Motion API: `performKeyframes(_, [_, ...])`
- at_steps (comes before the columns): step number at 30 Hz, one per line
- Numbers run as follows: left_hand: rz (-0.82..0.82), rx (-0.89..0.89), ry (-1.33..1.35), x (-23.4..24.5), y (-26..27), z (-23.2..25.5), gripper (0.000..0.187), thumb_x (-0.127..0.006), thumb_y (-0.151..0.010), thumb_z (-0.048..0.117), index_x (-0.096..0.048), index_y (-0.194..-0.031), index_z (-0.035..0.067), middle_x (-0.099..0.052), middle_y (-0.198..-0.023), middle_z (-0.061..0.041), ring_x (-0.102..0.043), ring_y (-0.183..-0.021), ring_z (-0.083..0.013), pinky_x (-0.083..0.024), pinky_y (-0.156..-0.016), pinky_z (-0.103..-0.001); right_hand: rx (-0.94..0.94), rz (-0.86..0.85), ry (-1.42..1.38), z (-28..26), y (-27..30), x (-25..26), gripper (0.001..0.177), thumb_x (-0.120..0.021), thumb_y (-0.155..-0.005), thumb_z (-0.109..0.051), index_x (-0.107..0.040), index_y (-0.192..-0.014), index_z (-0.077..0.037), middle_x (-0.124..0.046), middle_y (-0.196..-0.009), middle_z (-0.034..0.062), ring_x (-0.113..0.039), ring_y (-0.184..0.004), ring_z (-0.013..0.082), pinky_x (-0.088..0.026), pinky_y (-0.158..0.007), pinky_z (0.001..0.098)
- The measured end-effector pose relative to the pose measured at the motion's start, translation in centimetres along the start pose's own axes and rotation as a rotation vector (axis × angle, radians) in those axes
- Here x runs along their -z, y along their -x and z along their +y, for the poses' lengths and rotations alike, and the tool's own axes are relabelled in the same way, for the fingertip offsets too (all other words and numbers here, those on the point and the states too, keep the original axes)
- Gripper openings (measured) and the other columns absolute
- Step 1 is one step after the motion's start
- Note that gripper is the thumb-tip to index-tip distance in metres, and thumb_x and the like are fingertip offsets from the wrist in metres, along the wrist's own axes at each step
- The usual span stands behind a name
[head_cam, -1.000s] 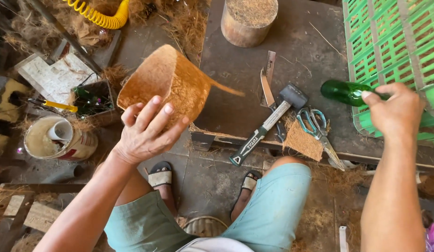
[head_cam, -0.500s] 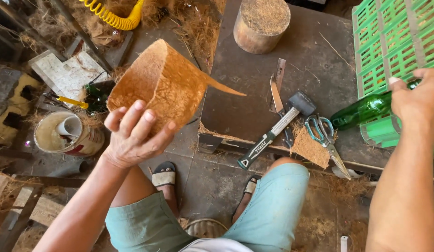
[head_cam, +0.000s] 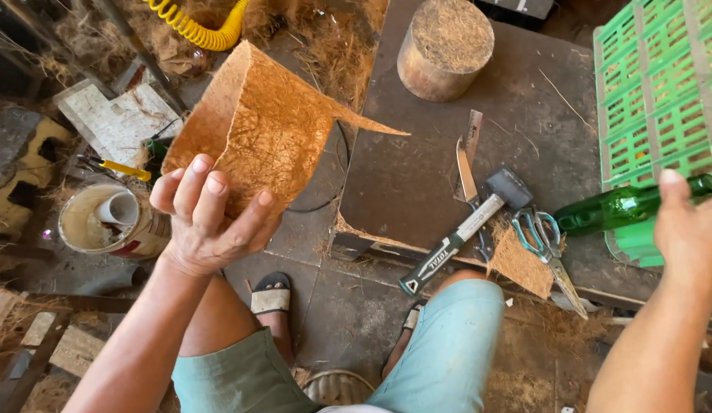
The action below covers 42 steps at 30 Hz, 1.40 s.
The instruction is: Smoothing and shaping a coconut fiber bowl using a glass bottle, a mallet, and a small hand tool.
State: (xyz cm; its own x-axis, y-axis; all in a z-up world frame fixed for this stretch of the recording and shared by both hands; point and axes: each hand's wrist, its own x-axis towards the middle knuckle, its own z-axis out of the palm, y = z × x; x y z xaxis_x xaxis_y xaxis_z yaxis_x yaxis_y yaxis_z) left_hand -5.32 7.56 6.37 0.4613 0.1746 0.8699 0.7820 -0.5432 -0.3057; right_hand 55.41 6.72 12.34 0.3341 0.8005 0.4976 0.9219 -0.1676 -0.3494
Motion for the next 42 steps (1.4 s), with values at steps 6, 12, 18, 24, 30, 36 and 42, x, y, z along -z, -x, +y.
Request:
performKeyframes(6, [0.009, 0.119, -0.040, -0.6, 0.9, 1.8, 0.054, -0.082, -0.097, 0.037, -0.053, -0.140, 0.023, -0.026, -0.155, -0.017, -0.046, -0.133, -0.0428, -0.036, -0.105, -0.056, 0.185, 0.117, -0.376, -7.6, 6.5, 0.1, 0.024, -0.063, -0.111, 0.014, -0.054, -0.134, 0.011, -0.058, -0.128, 0.0261, -0.057, -0.113, 0.0360, -0.045, -0.096, 0.0430])
performKeyframes(12, [0.118, 0.031, 0.083, -1.9, 0.6, 5.2, 0.047, -0.074, -0.083, 0.023, -0.064, -0.124, 0.042, -0.046, -0.137, -0.007, -0.053, -0.119, -0.0357, -0.040, -0.097, -0.052, -0.276, -0.803, -1.364, -20.7, 14.5, -5.9, 0.068, -0.055, -0.087, -0.028, -0.038, -0.147, 0.000, -0.048, -0.144, 0.0297, -0.053, -0.126, 0.0406, -0.044, -0.104, 0.0579])
performKeyframes(18, [0.136, 0.035, 0.122, -0.3, 0.5, 7.8, 0.034, -0.065, -0.098, 0.036, -0.057, -0.124, 0.057, -0.037, -0.154, 0.013, -0.043, -0.135, -0.0151, -0.030, -0.113, -0.043, -0.558, -1.063, -1.933, -23.1, 19.5, -10.9, 0.067, -0.061, -0.089, -0.034, -0.038, -0.146, -0.007, -0.055, -0.143, 0.0133, -0.056, -0.127, 0.0289, -0.047, -0.101, 0.0540])
performKeyframes(24, [0.187, 0.032, 0.266, 1.3, 1.2, 9.3, 0.033, -0.054, -0.102, 0.050, -0.043, -0.129, 0.066, -0.035, -0.156, 0.021, -0.043, -0.137, -0.0093, -0.025, -0.119, -0.042, -0.569, -1.135, -2.041, -23.9, 20.8, -6.8, 0.042, -0.056, -0.083, -0.014, -0.060, -0.125, -0.011, -0.063, -0.127, 0.0062, -0.060, -0.116, 0.0245, -0.049, -0.098, 0.0545])
performKeyframes(30, [0.232, -0.106, 0.384, 3.3, 0.0, 8.4, 0.035, -0.054, -0.103, 0.043, -0.045, -0.134, 0.057, -0.039, -0.154, 0.021, -0.047, -0.135, -0.0068, -0.026, -0.118, -0.042, 0.534, -0.885, -1.044, -21.5, 14.3, 3.9, 0.025, -0.073, -0.079, -0.011, -0.078, -0.102, -0.005, -0.081, -0.101, 0.0107, -0.077, -0.102, 0.0274, -0.062, -0.084, 0.0461])
performKeyframes(36, [0.228, -0.234, 0.461, 2.6, -1.4, 7.4, 0.037, -0.057, -0.104, 0.035, -0.048, -0.134, 0.055, -0.045, -0.148, 0.025, -0.050, -0.131, -0.0030, -0.026, -0.115, -0.037, 1.163, -0.425, -0.467, -25.0, 10.4, 0.1, 0.076, -0.049, -0.082, 0.012, -0.040, -0.151, -0.018, -0.034, -0.161, 0.0069, -0.018, -0.152, 0.0367, -0.019, -0.123, 0.0586])
performKeyframes(42, [-0.027, -0.442, 0.312, 0.9, 1.9, 4.3, 0.054, -0.064, -0.114, 0.056, -0.037, -0.153, 0.032, -0.034, -0.159, 0.001, -0.035, -0.146, -0.0185, -0.012, -0.123, -0.048, 0.977, -0.704, -0.358, -23.6, 13.1, -2.8, 0.019, -0.074, -0.078, -0.003, -0.070, -0.095, -0.010, -0.074, -0.109, 0.0092, -0.068, -0.107, 0.0199, -0.023, -0.122, 0.0561])
